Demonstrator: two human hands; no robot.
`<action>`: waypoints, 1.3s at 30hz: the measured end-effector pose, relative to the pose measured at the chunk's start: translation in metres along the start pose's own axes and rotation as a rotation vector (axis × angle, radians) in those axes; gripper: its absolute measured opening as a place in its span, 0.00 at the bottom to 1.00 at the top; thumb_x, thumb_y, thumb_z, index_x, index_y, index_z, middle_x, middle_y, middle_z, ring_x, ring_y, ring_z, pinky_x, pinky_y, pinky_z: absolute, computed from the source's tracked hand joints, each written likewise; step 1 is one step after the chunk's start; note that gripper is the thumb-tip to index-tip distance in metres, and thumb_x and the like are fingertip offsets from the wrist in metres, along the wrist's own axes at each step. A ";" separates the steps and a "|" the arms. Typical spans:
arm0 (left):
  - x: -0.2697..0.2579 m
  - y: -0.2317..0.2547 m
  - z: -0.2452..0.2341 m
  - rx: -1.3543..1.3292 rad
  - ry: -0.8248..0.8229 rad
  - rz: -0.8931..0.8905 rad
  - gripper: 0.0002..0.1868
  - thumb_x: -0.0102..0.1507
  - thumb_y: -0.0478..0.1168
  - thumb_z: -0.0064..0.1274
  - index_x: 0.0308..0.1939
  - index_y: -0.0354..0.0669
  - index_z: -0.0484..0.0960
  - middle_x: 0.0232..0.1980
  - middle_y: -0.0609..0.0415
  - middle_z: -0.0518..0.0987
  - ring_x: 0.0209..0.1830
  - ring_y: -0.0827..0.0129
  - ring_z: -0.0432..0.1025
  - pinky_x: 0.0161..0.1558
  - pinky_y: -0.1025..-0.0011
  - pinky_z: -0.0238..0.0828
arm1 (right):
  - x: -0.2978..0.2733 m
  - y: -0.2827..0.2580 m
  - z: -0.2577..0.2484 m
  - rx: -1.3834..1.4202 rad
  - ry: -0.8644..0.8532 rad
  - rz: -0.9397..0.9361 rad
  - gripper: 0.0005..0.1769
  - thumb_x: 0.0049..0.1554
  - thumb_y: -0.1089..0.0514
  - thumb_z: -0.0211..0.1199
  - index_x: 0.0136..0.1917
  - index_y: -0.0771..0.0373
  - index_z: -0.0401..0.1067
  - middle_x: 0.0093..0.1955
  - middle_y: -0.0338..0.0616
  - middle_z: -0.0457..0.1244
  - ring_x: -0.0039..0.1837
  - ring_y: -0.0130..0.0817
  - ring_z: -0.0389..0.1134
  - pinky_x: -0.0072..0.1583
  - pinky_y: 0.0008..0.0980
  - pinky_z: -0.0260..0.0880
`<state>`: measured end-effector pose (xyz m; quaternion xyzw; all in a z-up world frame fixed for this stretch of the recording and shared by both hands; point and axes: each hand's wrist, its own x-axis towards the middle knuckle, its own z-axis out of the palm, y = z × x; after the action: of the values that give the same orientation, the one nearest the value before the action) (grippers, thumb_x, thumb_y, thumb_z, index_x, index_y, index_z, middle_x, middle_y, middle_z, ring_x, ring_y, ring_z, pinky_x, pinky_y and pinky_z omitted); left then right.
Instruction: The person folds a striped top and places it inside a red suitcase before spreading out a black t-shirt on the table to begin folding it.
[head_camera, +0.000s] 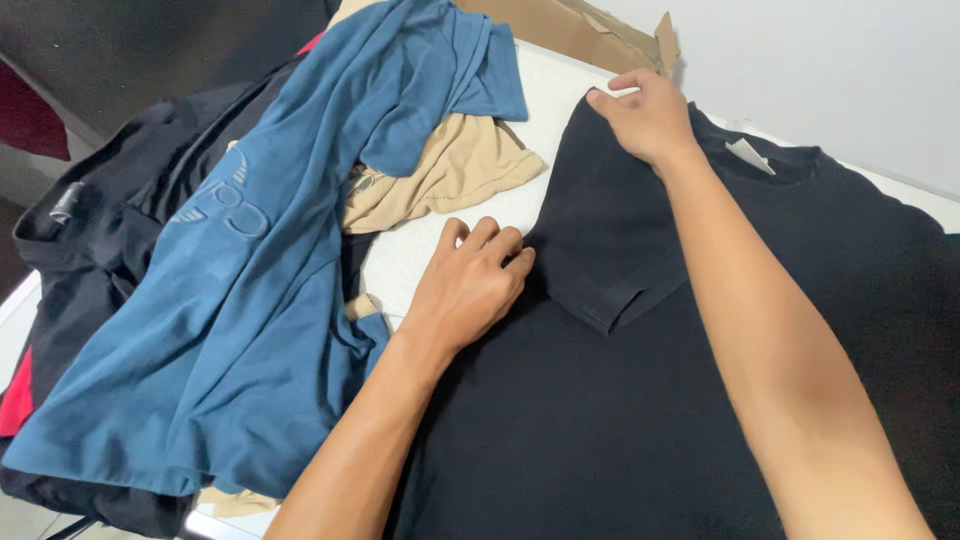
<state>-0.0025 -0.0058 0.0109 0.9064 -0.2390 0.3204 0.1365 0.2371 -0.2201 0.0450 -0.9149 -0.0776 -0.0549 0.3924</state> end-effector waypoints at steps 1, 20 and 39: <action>0.000 -0.001 0.000 0.019 -0.018 -0.012 0.09 0.59 0.39 0.58 0.41 0.42 0.87 0.41 0.56 0.77 0.47 0.62 0.70 0.49 0.60 0.64 | 0.009 0.000 0.009 0.017 -0.009 0.032 0.18 0.57 0.52 0.72 0.56 0.64 0.75 0.49 0.50 0.71 0.49 0.32 0.71 0.50 0.30 0.69; 0.006 0.004 -0.015 -0.083 -0.016 -0.179 0.17 0.62 0.51 0.57 0.45 0.42 0.86 0.51 0.50 0.78 0.55 0.57 0.69 0.52 0.53 0.61 | -0.032 -0.010 0.003 -0.173 -0.056 -0.411 0.30 0.62 0.52 0.66 0.72 0.66 0.64 0.69 0.57 0.62 0.65 0.48 0.66 0.63 0.42 0.66; 0.000 0.033 0.004 -0.346 -0.097 0.152 0.07 0.61 0.40 0.61 0.42 0.45 0.85 0.47 0.59 0.77 0.49 0.64 0.68 0.51 0.59 0.61 | -0.145 0.030 -0.107 -0.221 -0.221 0.033 0.20 0.56 0.50 0.71 0.59 0.59 0.79 0.49 0.46 0.72 0.54 0.32 0.73 0.57 0.32 0.71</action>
<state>-0.0175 -0.0354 0.0109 0.8633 -0.3645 0.2397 0.2538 0.0958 -0.3332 0.0738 -0.9540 -0.0988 0.0441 0.2795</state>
